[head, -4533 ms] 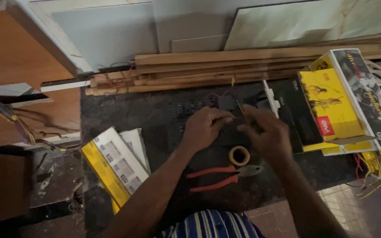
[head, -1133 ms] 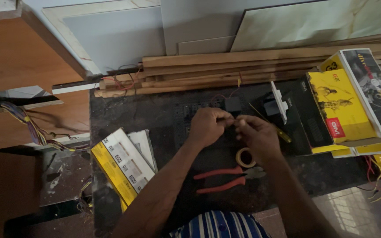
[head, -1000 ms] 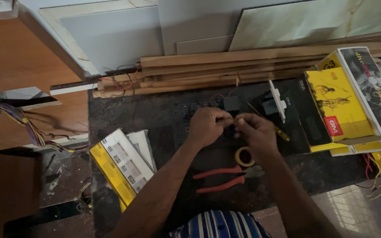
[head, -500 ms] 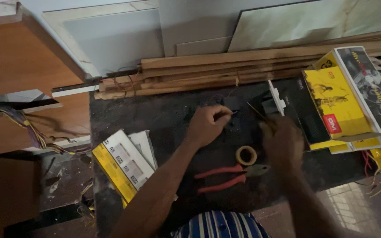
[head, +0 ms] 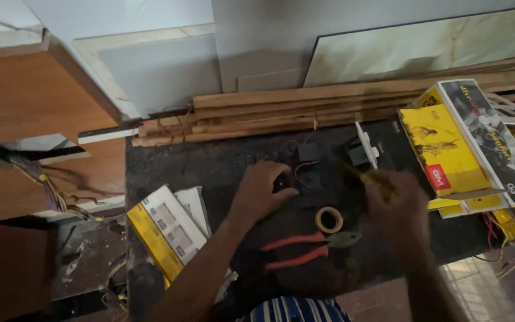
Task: The person connects wires into an electrical switchboard by hand and using a screwdriver, then applies adhesive tape and secures the components into the panel.
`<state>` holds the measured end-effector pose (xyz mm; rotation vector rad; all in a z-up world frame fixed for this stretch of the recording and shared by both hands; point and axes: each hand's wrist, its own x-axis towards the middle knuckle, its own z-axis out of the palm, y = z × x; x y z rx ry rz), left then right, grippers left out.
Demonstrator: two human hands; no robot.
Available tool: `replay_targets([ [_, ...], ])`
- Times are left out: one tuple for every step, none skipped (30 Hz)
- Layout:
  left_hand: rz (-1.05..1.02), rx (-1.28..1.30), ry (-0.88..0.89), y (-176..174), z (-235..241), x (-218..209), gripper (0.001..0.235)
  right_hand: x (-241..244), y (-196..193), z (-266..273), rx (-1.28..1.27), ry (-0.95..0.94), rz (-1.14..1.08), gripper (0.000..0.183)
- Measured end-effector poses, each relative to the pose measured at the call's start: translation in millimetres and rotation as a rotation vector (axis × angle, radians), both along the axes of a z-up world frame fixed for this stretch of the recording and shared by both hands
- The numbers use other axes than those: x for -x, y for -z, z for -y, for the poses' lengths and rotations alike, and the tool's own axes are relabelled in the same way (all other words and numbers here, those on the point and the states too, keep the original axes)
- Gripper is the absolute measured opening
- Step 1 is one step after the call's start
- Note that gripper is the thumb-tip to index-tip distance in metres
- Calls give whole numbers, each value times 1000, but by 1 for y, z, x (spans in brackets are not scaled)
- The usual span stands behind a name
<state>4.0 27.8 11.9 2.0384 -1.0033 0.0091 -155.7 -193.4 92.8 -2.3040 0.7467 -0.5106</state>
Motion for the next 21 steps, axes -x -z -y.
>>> replay_targets([
  [9, 8, 3, 3, -2, 1, 46, 0, -11, -2, -106, 62, -20, 28],
  [17, 18, 7, 7, -2, 2, 44, -1, -22, -4, -180, 33, 10, 28],
  [21, 47, -24, 11, -1, 4, 43, -2, -31, -6, -254, 6, 40, 28],
  [25, 74, -56, 14, 0, 5, 41, -5, -39, -8, -330, -23, 70, 29],
  [30, 101, -89, 16, 1, 7, 40, -9, -44, -11, -303, -87, 88, 27],
  [22, 91, -100, 18, 1, 9, 40, -15, -49, -13, -275, -153, 109, 26],
  [15, 81, -111, 20, 2, 11, 41, -20, -53, -14, -247, -218, 129, 24],
  [9, 72, -124, 20, 3, 12, 41, -26, -55, -15, -205, -250, 91, 23],
  [0, 88, -128, 20, 3, 14, 40, -32, -56, -18, -164, -281, 53, 23],
  [-9, 103, -137, 20, 3, 16, 39, -37, -55, -21, -122, -317, 16, 22],
  [-17, 119, -146, 19, 3, 18, 38, -43, -54, -24, -144, -367, 77, 24],
  [-30, 106, -152, 18, 3, 19, 37, -49, -53, -27, -166, -419, 138, 26],
  [-44, 92, -157, 16, 3, 21, 35, -52, -52, -29, -190, -470, 199, 28],
  [-53, 80, -167, 13, 3, 22, 34, -56, -53, -30, -157, -475, 185, 31],
  [-53, 77, -173, 10, 4, 23, 35, -60, -53, -30, -124, -480, 171, 33],
  [-51, 74, -183, 7, 4, 25, 36, -65, -54, -29, -90, -488, 159, 36],
  [-49, 71, -192, 4, 5, 27, 37, -69, -55, -27, -83, -524, 182, 37],
  [-40, 88, -212, 1, 6, 29, 36, -72, -55, -26, -76, -562, 203, 39],
  [-30, 104, -232, 0, 8, 32, 36, -75, -55, -23, -70, -600, 224, 41],
  [-25, 119, -253, -1, 10, 36, 36, -77, -54, -19, -54, -650, 229, 40],
  [-46, 101, -280, -2, 12, 38, 35, -79, -53, -15, -38, -701, 234, 39],
])
